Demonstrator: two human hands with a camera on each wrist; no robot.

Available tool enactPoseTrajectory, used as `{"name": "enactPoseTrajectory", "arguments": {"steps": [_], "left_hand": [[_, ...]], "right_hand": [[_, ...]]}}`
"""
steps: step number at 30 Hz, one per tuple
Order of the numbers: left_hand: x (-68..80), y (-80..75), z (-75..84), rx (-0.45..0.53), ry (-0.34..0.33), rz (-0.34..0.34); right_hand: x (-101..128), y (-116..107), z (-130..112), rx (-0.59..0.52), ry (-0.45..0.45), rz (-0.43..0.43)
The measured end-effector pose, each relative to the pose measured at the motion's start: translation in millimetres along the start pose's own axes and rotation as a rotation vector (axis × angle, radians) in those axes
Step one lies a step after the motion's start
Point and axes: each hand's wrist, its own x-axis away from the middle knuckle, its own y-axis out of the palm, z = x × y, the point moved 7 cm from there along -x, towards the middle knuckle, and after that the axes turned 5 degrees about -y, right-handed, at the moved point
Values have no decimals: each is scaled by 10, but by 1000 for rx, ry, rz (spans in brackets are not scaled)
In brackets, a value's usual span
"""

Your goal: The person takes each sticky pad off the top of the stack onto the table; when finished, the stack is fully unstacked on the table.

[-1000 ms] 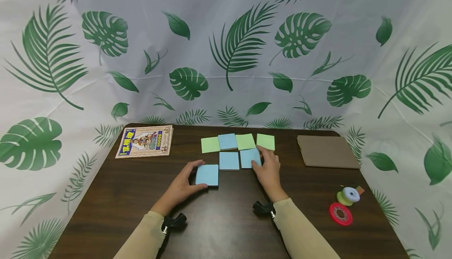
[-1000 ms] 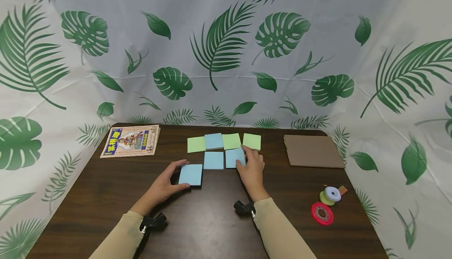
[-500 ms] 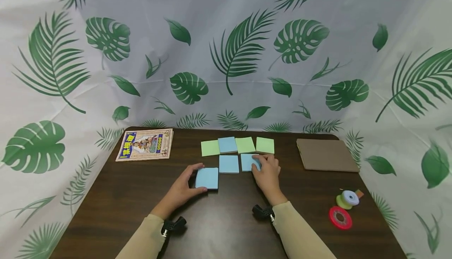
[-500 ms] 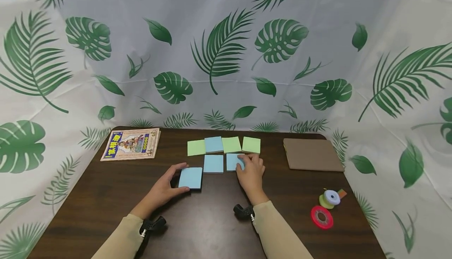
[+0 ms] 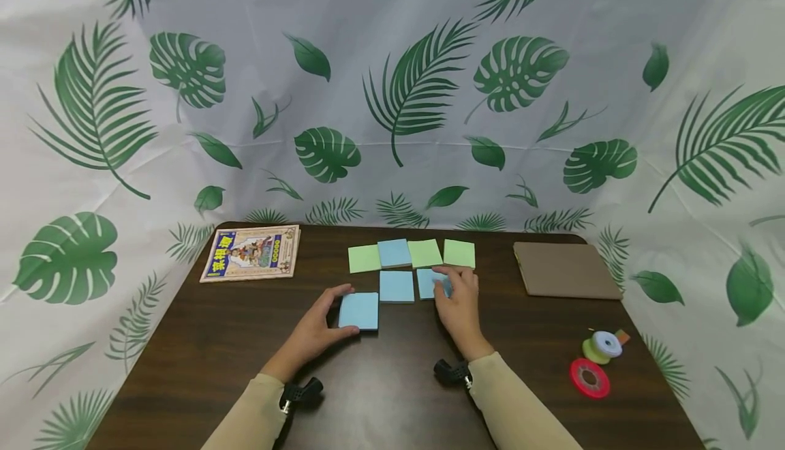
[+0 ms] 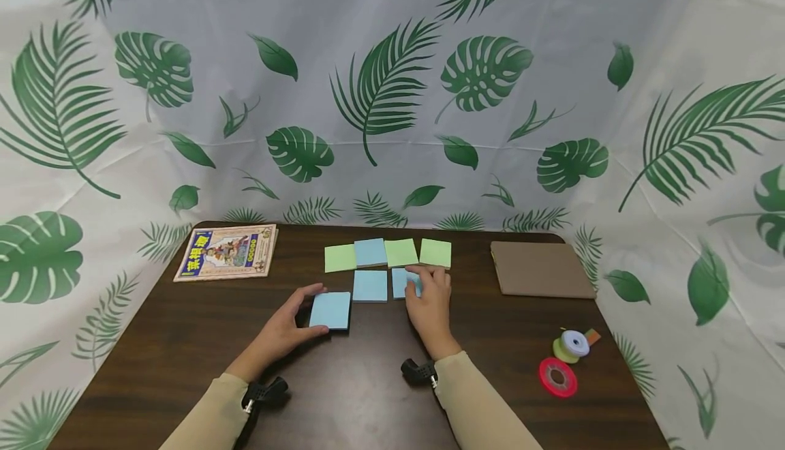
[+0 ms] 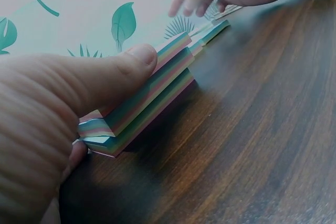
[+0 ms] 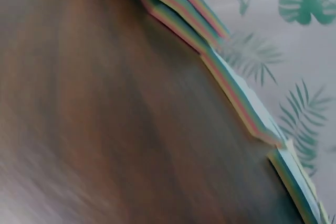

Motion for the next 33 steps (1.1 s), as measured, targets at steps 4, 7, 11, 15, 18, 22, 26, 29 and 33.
{"name": "enactPoseTrajectory", "arguments": {"steps": [4, 7, 11, 15, 18, 22, 26, 29, 33], "left_hand": [[3, -1, 15, 11, 11, -2], [3, 2, 19, 7, 17, 1], [2, 9, 11, -2, 18, -1], [5, 3, 17, 4, 26, 2], [5, -4, 20, 6, 28, 10], [5, 0, 17, 7, 32, 15], [0, 8, 13, 10, 38, 11], [-2, 7, 10, 26, 29, 5], [-3, 6, 0, 45, 9, -6]], "right_hand": [[36, 88, -134, -124, -9, -29], [71, 167, -207, -222, 19, -68], [153, 298, -266, -336, 78, -144], [253, 455, -328, -469, 142, -258], [337, 585, -409, -607, 176, -374], [455, 745, -514, -696, 193, -541], [503, 829, -531, -612, 189, -613], [517, 862, -527, -522, 182, -638], [530, 884, -523, -449, 177, -658]]}}
